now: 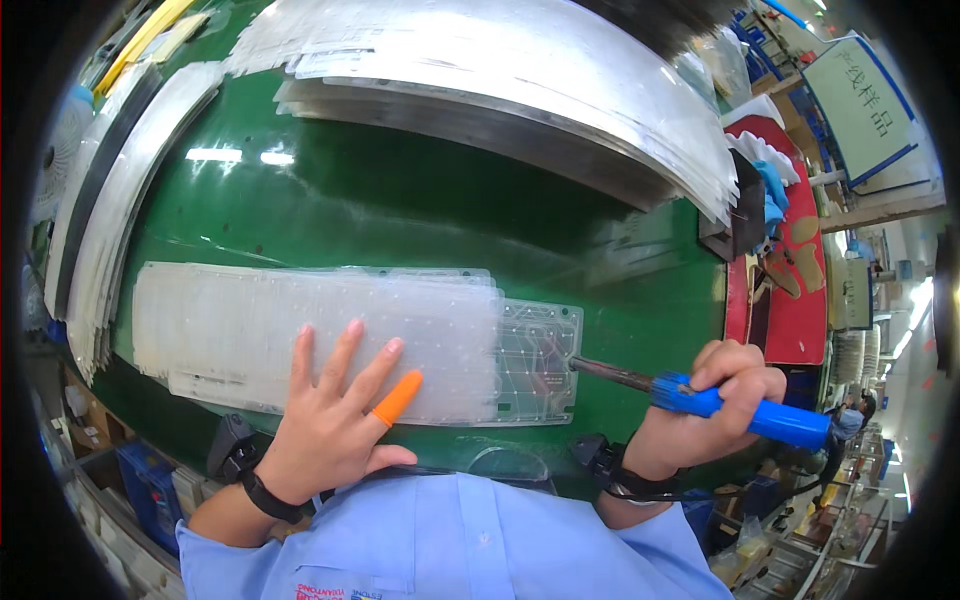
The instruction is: Soldering components onto flexible circuit board membranes and sorting them on a production line.
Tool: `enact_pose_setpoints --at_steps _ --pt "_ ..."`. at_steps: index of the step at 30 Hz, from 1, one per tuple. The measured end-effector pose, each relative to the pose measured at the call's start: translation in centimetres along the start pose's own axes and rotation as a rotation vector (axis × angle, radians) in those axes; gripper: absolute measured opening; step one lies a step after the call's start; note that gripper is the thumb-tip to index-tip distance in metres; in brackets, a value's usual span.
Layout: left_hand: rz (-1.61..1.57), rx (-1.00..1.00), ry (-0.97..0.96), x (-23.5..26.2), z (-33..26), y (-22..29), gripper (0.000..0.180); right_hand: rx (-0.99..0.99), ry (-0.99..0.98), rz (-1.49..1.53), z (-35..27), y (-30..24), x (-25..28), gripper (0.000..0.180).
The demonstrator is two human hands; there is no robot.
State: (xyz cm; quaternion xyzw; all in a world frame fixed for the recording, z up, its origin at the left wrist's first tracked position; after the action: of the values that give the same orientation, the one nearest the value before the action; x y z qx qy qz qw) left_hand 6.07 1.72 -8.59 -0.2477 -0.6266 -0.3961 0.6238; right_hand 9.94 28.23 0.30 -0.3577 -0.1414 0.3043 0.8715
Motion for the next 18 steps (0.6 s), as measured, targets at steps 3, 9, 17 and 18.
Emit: enact_pose_setpoints --at_steps 3,9,17,18 --pt "-0.008 0.011 -0.006 -0.3 -0.3 -0.1 0.071 -0.035 -0.082 0.017 -0.2 0.2 -1.0 0.026" --pt "-0.047 0.026 0.023 -0.2 -0.4 -0.1 0.068 -0.073 -0.108 -0.002 -0.4 0.2 -1.5 0.028" --pt "-0.085 0.024 0.063 0.8 0.6 0.4 0.064 -0.021 -0.163 -0.042 -0.8 -0.4 -2.6 0.027" --pt "-0.099 -0.030 0.054 1.0 1.2 1.0 0.062 -0.022 -0.161 -0.039 -0.9 -0.3 -2.5 0.027"
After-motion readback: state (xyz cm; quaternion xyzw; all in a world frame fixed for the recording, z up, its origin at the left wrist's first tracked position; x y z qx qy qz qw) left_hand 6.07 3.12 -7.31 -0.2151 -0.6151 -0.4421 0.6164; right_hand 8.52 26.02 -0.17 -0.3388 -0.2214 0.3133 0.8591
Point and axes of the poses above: each hand's wrist, its own z-axis towards the middle knuckle, its own x-axis out of the back of the hand, y = z × x, the point moved 5 cm from there along z, towards the middle knuckle
